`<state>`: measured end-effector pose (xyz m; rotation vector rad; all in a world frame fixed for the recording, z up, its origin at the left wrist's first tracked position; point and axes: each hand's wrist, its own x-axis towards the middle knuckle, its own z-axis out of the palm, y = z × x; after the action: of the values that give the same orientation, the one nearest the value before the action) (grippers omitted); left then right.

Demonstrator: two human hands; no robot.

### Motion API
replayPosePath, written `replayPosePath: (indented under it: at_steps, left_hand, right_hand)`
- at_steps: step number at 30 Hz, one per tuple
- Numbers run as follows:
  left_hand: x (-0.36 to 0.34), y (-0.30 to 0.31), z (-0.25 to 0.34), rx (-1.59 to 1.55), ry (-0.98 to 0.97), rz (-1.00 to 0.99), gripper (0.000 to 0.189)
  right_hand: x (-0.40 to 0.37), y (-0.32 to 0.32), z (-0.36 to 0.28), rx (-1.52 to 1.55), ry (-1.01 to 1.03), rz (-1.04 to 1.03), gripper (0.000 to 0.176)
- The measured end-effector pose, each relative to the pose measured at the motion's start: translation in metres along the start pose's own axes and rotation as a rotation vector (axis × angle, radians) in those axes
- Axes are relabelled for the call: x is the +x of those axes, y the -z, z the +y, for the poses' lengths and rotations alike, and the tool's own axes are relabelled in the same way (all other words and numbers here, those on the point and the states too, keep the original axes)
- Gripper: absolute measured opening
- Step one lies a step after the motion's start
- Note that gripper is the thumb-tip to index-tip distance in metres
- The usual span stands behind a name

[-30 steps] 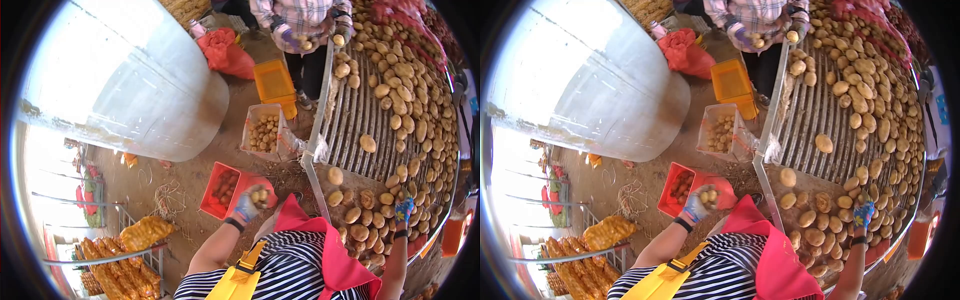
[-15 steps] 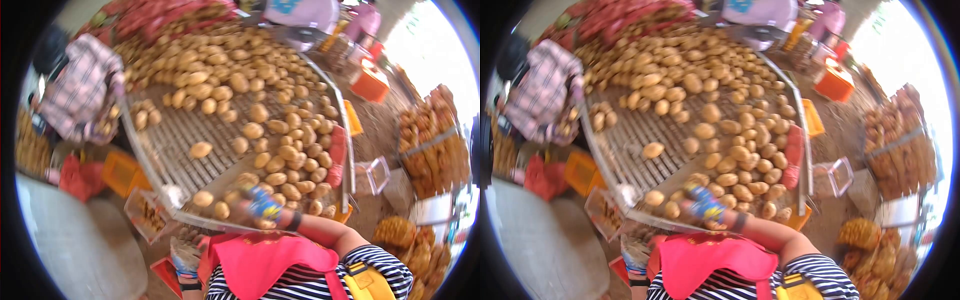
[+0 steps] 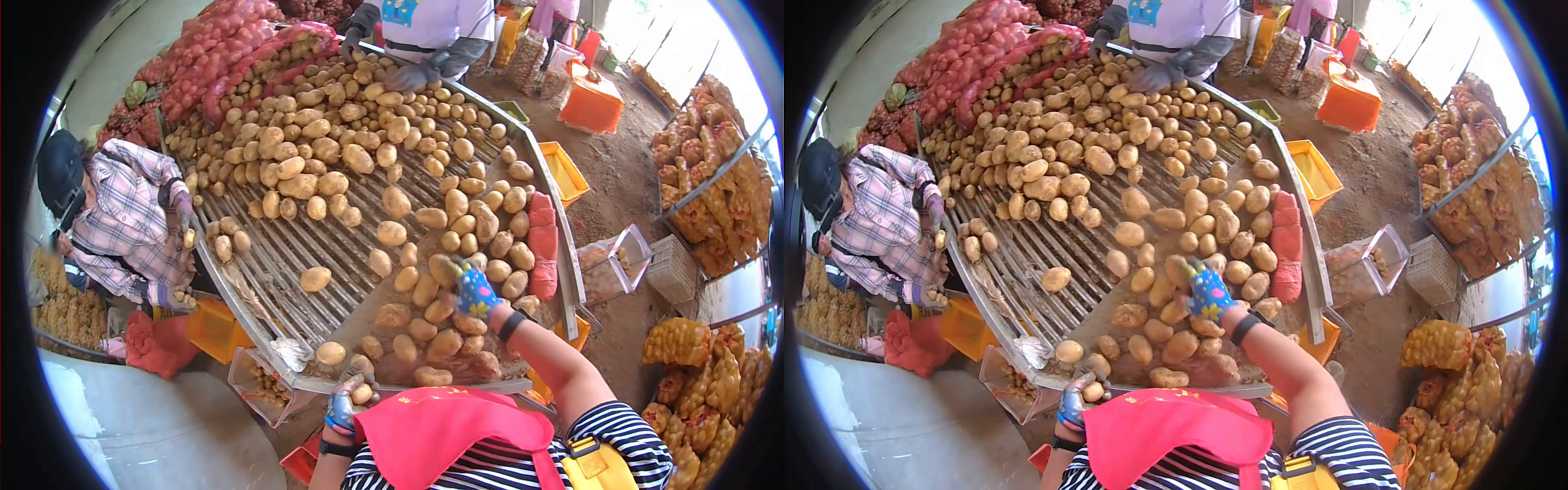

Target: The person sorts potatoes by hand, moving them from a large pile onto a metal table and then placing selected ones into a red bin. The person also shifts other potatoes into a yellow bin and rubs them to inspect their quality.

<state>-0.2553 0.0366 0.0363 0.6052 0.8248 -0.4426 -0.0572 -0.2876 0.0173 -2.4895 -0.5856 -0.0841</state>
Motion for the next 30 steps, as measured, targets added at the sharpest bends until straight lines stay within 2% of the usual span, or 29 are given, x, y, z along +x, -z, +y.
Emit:
replayPosePath:
  at_steps: [1,2,5,6,7,9,10,11,12,13,14,15,16,18,19,20,21,23,25,26,27,28,30]
  left_hand:
    - [0.002,0.001,-0.001,-0.017,0.008,0.034,0.015]
    - [0.001,0.000,-0.003,-0.003,-0.051,0.074,0.014]
    - [0.004,0.005,-0.004,0.057,-0.128,0.005,0.012]
    - [0.003,0.004,-0.005,0.056,-0.132,-0.018,0.011]
    - [0.001,0.000,-0.003,0.026,-0.106,-0.038,0.011]
    - [-0.003,-0.012,0.002,-0.038,-0.062,-0.085,0.010]
    - [0.001,-0.008,0.002,-0.083,-0.076,-0.216,0.018]
    - [-0.003,-0.013,0.003,-0.045,-0.067,-0.184,0.023]
    - [-0.009,-0.025,0.007,-0.006,-0.058,-0.152,0.029]
    - [-0.015,-0.034,0.011,0.034,-0.048,-0.120,0.035]
    - [-0.018,-0.040,0.013,0.169,-0.122,-0.201,0.052]
    - [-0.015,-0.033,0.015,0.164,-0.101,-0.248,0.052]
    - [-0.007,-0.024,0.012,0.155,-0.077,-0.297,0.053]
    - [0.001,-0.019,0.007,0.127,-0.040,-0.317,0.052]
    - [0.002,-0.020,0.004,0.120,-0.020,-0.286,0.052]
    - [0.005,-0.024,0.002,0.125,0.008,-0.264,0.052]
    - [0.015,-0.022,0.002,0.194,-0.001,-0.323,0.055]
    - [0.033,-0.020,0.001,0.329,-0.031,-0.443,0.065]
    - [0.019,-0.040,0.016,0.023,0.277,-0.459,0.049]
    - [0.015,-0.041,0.019,0.026,0.234,-0.412,0.044]
    - [0.011,-0.039,0.018,0.024,0.189,-0.362,0.041]
    - [0.008,-0.036,0.017,0.020,0.144,-0.309,0.038]
    - [0.011,-0.027,0.019,-0.053,0.205,-0.339,0.035]
  right_hand:
    - [-0.006,0.002,-0.004,0.035,0.086,-0.028,0.067]
    - [-0.011,0.019,-0.027,0.024,0.028,-0.139,0.051]
    - [-0.007,0.004,-0.025,-0.006,0.066,-0.217,0.039]
    - [0.008,0.013,-0.038,-0.056,0.060,-0.172,0.033]
    - [0.024,-0.006,-0.029,-0.016,0.110,-0.015,0.035]
    - [0.069,-0.007,-0.035,-0.114,0.261,0.041,0.038]
    - [0.082,-0.024,-0.020,-0.212,0.272,-0.058,0.040]
    - [0.093,-0.041,-0.006,-0.309,0.284,-0.156,0.042]
    - [0.101,-0.037,-0.007,-0.209,0.165,-0.374,0.045]
    - [0.110,-0.048,0.001,-0.338,0.111,-0.482,0.050]
    - [0.107,-0.036,-0.009,-0.207,0.096,-0.346,0.048]
    - [0.098,-0.023,-0.022,-0.079,0.078,-0.215,0.046]
    - [0.090,-0.024,-0.026,-0.050,-0.071,-0.214,0.044]
    - [0.063,-0.004,-0.065,0.425,-0.181,-0.122,0.042]
    - [0.043,-0.006,-0.073,0.321,-0.215,-0.320,0.045]
    - [0.029,0.000,-0.092,0.428,-0.054,-0.349,0.046]
    - [0.027,0.024,-0.123,0.380,-0.177,-0.521,0.042]
    - [0.028,0.022,-0.127,0.244,-0.178,-0.425,0.042]
    - [0.039,0.001,-0.081,-0.036,-0.139,-0.306,0.036]
    - [0.043,0.010,-0.059,-0.010,0.009,-0.009,0.030]
    - [0.059,0.017,-0.044,-0.340,-0.128,-0.093,0.031]
    - [0.065,0.029,-0.031,-0.211,-0.125,0.116,0.032]
    - [0.066,0.016,0.018,-0.279,-0.315,0.125,0.046]
